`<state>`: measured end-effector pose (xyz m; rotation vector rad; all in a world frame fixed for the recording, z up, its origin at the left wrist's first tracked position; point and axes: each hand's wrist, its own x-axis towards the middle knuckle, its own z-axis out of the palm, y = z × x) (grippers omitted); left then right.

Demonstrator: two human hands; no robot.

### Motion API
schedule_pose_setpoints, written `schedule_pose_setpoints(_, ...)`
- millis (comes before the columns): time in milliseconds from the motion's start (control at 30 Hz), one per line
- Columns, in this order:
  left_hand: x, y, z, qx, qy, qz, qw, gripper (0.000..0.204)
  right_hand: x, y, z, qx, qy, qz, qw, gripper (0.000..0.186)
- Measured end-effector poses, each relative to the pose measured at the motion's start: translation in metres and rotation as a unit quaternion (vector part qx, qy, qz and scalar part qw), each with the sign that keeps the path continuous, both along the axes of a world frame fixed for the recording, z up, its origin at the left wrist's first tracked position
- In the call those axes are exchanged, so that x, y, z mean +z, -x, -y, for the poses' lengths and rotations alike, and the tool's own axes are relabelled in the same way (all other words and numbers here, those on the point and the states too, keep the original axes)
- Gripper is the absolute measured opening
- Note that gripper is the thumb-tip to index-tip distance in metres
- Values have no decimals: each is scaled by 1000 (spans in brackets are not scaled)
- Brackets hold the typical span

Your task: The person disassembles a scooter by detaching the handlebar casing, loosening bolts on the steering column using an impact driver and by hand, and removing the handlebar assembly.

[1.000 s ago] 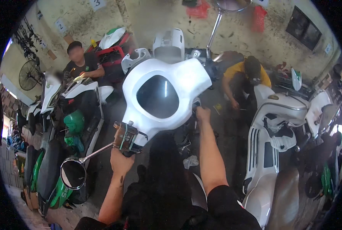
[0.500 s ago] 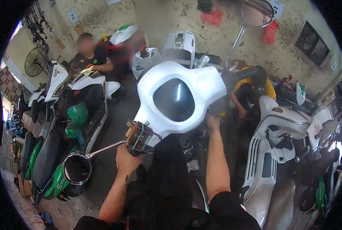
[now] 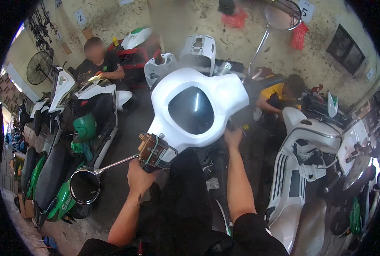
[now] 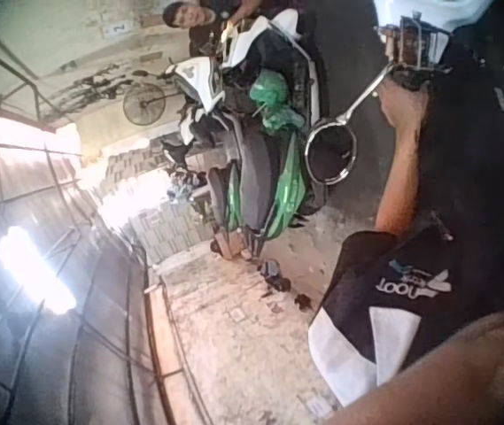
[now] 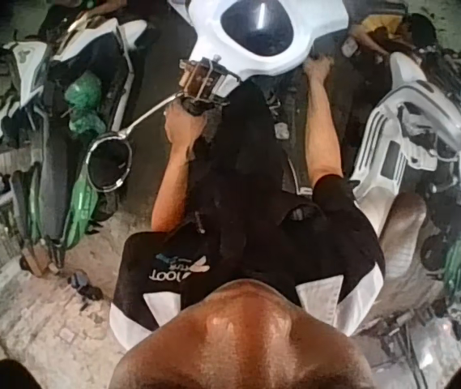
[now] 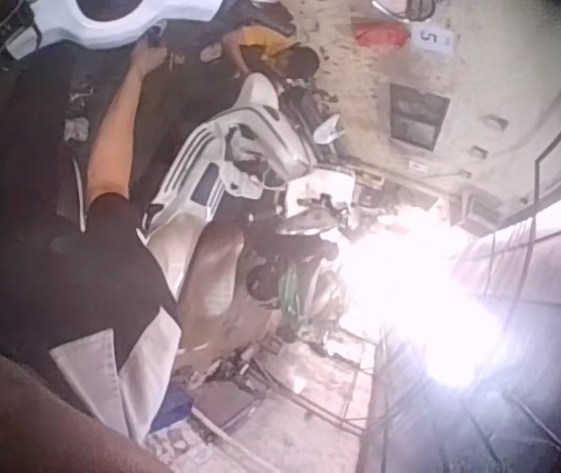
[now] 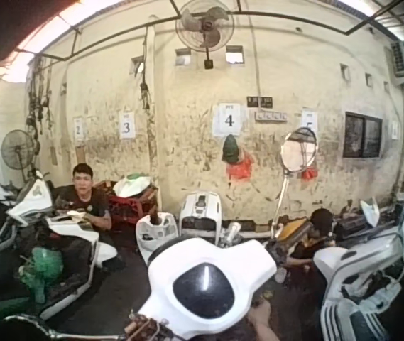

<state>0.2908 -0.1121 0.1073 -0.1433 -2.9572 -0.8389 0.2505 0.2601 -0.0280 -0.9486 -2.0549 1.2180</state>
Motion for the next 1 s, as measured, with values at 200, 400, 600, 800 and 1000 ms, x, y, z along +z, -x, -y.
schedule_pose_setpoints(200,-2,1,-3,20,-2,4,1000,53,13,8,14,-65,257,-107,958,36)
schedule_pose_setpoints(400,-1,-1,-9,7,-9,-4,1000,53,20,4,0,-69,481,-132,864,39)
schedule_pose_setpoints(600,-15,1,2,11,-20,-28,999,53,33,-1,20,-55,347,-112,930,40)
schedule_pose_setpoints(800,-16,4,-2,2,-1,-31,1000,55,21,11,10,-110,252,-10,961,42)
schedule_pose_setpoints(1000,-29,8,1,-42,-21,-46,998,51,2,3,-6,-105,488,-75,863,35)
